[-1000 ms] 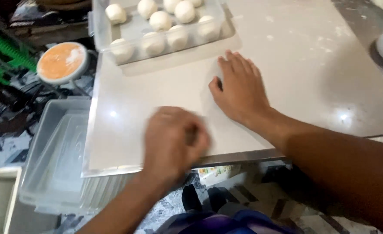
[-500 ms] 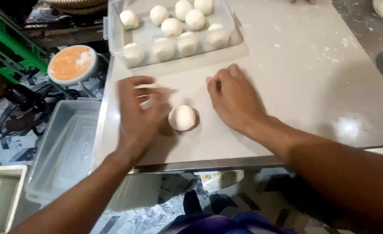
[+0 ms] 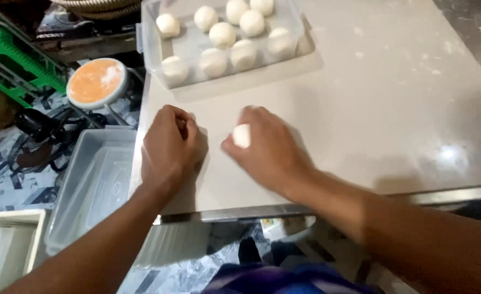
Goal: Shaping pieces of dough into uniform balls and placing them in a plastic container.
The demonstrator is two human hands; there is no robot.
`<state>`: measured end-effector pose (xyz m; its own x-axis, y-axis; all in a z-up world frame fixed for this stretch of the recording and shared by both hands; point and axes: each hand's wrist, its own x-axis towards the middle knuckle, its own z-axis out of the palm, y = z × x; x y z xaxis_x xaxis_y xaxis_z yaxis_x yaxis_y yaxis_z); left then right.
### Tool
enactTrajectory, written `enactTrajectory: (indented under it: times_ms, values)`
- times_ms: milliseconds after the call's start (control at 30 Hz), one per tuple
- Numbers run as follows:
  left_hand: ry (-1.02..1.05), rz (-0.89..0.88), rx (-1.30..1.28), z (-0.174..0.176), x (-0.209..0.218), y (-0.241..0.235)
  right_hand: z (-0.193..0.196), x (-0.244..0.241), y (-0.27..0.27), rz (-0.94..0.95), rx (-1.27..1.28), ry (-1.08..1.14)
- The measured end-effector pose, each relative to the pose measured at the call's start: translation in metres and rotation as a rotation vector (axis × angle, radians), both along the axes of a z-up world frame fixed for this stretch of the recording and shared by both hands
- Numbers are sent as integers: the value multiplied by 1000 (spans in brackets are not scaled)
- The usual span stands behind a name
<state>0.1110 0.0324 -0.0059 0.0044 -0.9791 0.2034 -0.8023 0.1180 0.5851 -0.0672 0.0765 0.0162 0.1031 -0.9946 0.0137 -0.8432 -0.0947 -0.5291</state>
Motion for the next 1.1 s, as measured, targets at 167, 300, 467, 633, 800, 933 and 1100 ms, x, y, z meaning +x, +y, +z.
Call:
enactTrajectory:
  times_ms: [167,300,467,633,800,933,1100]
  values:
    - [-12,0,33,2,2,-6,-16,-15,-53,-246,46,-260]
    - [6,-5,7,9,-2,-1,28,0,-95,-149,177,-416]
    - [63,-9,-20,3,1,2,50,25,-199,-43,194,-370]
    - [132,-28,15,8,4,-2,15,54,-337,81,224,-298]
    - [116,-8,34,5,4,-4,-38,56,-331,114,136,-17]
    - [79,-27,65,12,4,-5,-21,55,-315,7,-5,251]
    - [32,-60,49,12,3,-9,19,53,-270,39,131,223]
